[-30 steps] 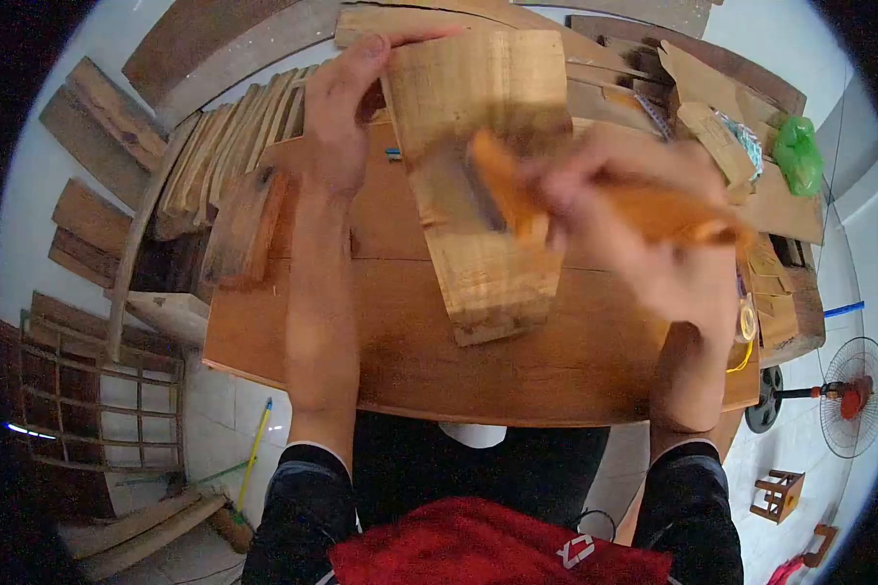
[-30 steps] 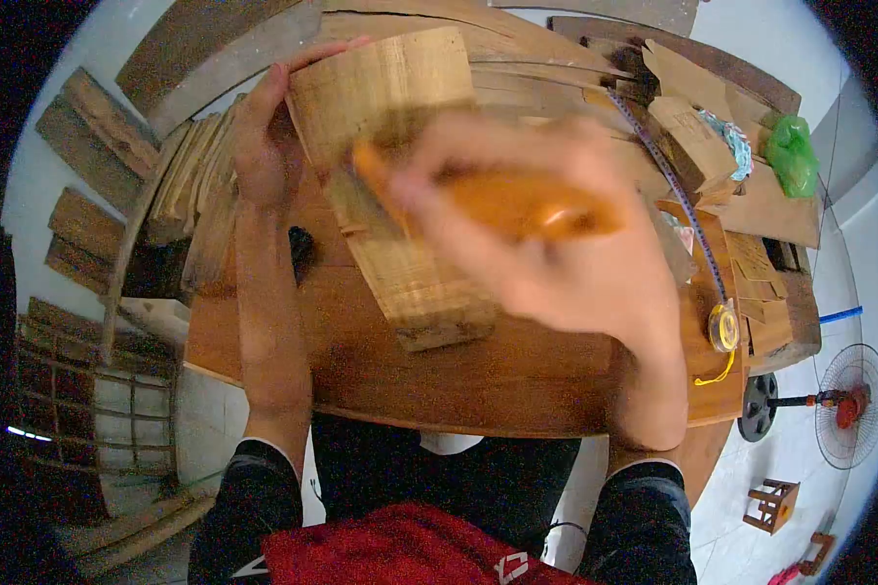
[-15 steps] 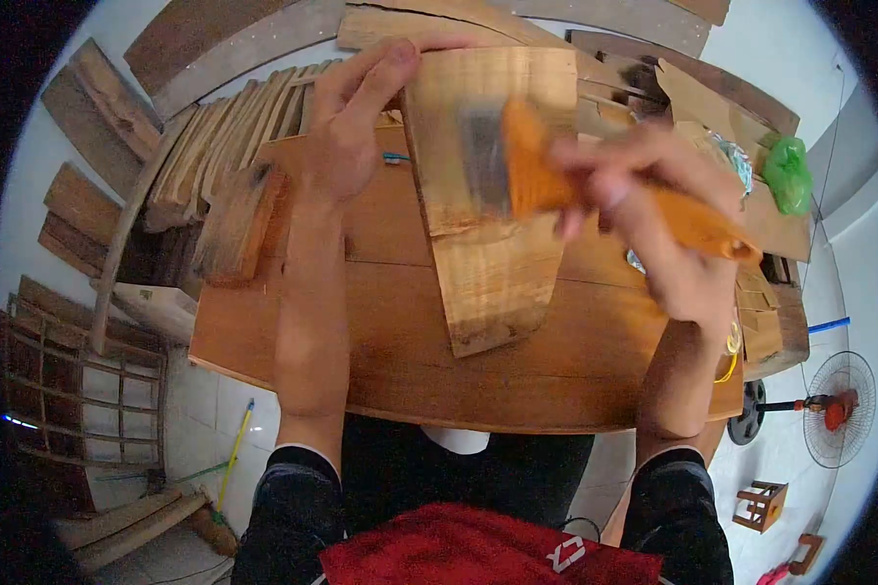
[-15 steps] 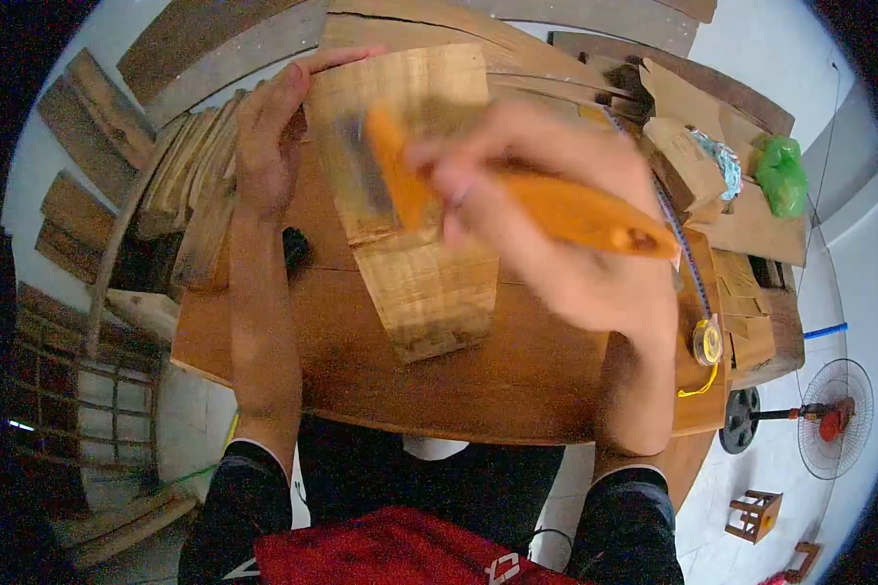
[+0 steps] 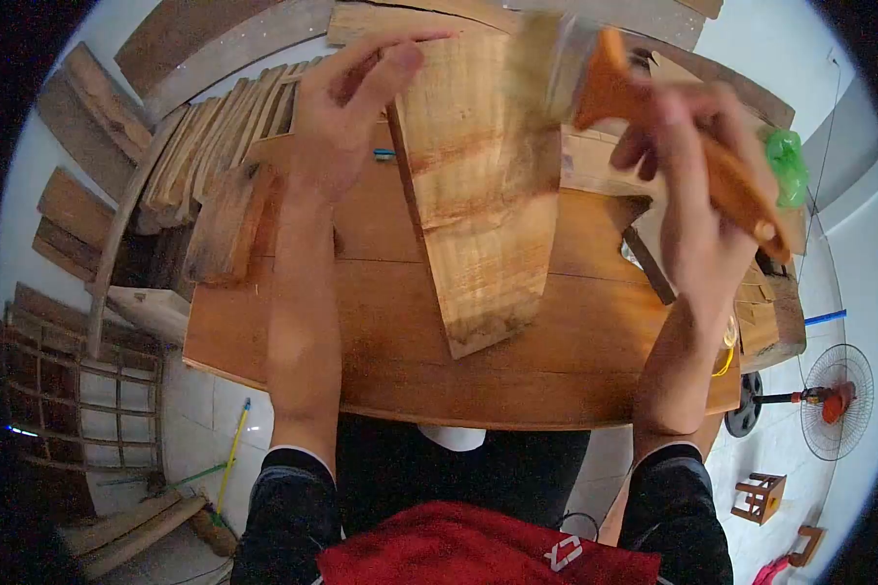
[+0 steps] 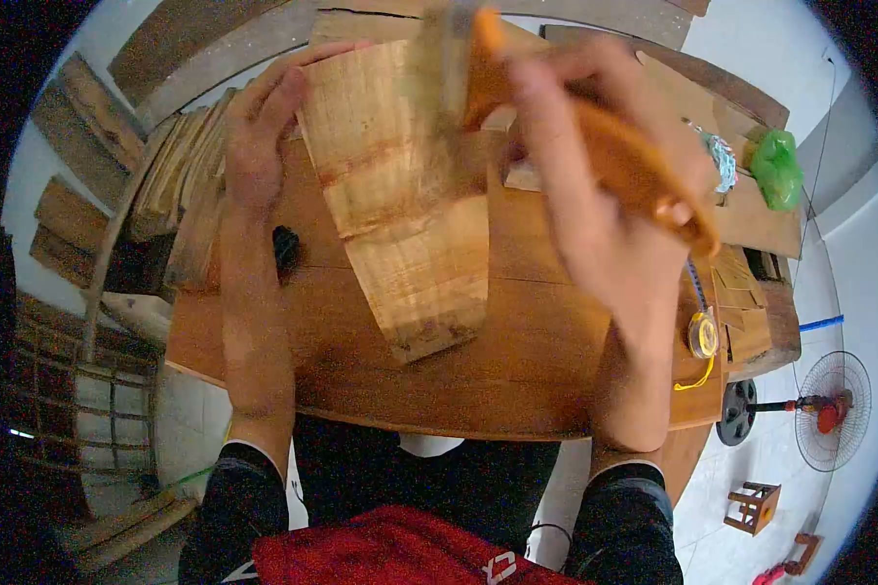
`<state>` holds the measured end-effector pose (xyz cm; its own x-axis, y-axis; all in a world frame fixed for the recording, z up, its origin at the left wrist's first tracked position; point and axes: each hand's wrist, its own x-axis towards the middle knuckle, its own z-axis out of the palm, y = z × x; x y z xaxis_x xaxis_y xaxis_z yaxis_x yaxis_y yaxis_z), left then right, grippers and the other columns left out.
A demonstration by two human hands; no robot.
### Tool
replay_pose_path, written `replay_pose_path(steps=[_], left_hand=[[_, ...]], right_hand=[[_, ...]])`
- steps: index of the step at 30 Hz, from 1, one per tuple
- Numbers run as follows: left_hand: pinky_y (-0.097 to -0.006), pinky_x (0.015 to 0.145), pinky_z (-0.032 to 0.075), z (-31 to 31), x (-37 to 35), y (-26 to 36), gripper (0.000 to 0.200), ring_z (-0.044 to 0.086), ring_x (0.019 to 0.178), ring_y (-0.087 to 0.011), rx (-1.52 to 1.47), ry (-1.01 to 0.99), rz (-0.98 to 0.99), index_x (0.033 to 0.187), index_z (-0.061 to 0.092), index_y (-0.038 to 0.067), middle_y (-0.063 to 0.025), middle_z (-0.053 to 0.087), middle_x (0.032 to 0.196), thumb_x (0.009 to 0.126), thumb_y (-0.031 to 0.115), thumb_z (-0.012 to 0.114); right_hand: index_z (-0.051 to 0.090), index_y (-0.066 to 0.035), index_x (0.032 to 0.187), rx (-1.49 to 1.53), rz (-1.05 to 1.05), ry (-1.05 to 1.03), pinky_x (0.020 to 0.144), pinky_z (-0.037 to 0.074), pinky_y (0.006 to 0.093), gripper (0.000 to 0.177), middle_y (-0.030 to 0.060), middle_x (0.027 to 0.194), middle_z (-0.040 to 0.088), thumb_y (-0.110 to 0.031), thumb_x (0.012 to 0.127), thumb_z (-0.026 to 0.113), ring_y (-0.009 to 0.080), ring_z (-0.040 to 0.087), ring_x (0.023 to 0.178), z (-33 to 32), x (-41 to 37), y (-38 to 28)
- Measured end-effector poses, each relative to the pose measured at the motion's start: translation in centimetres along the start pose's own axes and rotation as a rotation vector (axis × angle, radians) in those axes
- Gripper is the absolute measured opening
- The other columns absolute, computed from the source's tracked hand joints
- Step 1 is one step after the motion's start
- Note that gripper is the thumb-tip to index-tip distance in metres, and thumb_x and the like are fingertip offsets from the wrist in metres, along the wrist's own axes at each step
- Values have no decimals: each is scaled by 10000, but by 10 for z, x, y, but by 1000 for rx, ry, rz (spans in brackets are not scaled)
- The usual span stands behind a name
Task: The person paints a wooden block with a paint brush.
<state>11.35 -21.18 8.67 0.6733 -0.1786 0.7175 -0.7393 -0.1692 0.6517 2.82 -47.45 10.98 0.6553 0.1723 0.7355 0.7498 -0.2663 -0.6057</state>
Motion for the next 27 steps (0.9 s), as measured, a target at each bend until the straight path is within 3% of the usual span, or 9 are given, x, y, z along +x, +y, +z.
replay_pose_path(steps=[2,5,6,10,13,14,18,24,27], left_hand=[[-259,838,518,7,-2,8,286,648,945,-90,13,52,18,1194,738,32,-24,728,1039,994,229,679],[-245,826,518,3,0,3,279,653,932,-89,-19,54,-32,1196,735,33,-33,726,1040,967,192,722],[-248,832,518,1,-1,1,278,654,940,-92,-24,45,-27,1196,734,32,-35,727,1041,967,189,719],[-256,866,514,3,-2,5,277,657,977,-105,-79,53,-4,1195,733,23,-43,731,1059,963,171,700],[-262,899,508,-2,-4,8,285,657,1006,-112,-82,39,-11,1196,733,15,-47,735,1082,957,161,680],[-264,910,506,-5,-3,10,289,658,1015,-114,-72,30,-16,1196,733,12,-48,736,1089,955,160,672],[-264,918,502,-3,-5,16,305,656,1014,-110,-23,33,-4,1196,734,8,-47,737,1095,954,182,666],[-230,788,466,-10,-4,14,329,590,867,-67,131,-3,-77,1214,741,35,-3,698,969,953,227,688],[-211,722,429,-9,-4,14,340,542,804,-45,30,-7,-71,1224,745,53,25,662,905,954,255,698]], right_hand=[[647,13,940,-75,-110,-224,599,523,270,155,156,1047,742,-107,1014,581,142,638,671,-5,0,-1],[665,19,997,-17,-28,-256,623,524,268,134,132,1006,735,-99,1009,601,136,640,689,-10,2,-2],[679,19,1070,-97,52,-14,654,521,262,155,101,962,721,-112,1004,629,136,646,705,-8,4,-5],[695,7,1087,-199,67,-83,683,492,244,158,59,896,698,-107,999,630,115,638,762,-11,7,3],[699,11,1065,-478,-192,-171,691,486,246,149,53,895,695,-77,982,612,109,624,783,-9,3,-3],[700,7,1050,-284,-15,-153,684,497,268,150,75,890,712,-55,968,590,132,630,730,-11,4,-8],[690,-23,979,-385,-283,-165,626,495,315,101,120,837,690,-55,931,608,226,631,650,-13,6,3],[600,-43,820,-207,-367,-531,592,505,401,79,112,745,618,-80,838,667,330,603,635,10,-9,-14],[599,-39,818,-24,-324,-468,606,496,389,85,99,745,606,-104,834,652,298,625,669,-1,-3,0]])
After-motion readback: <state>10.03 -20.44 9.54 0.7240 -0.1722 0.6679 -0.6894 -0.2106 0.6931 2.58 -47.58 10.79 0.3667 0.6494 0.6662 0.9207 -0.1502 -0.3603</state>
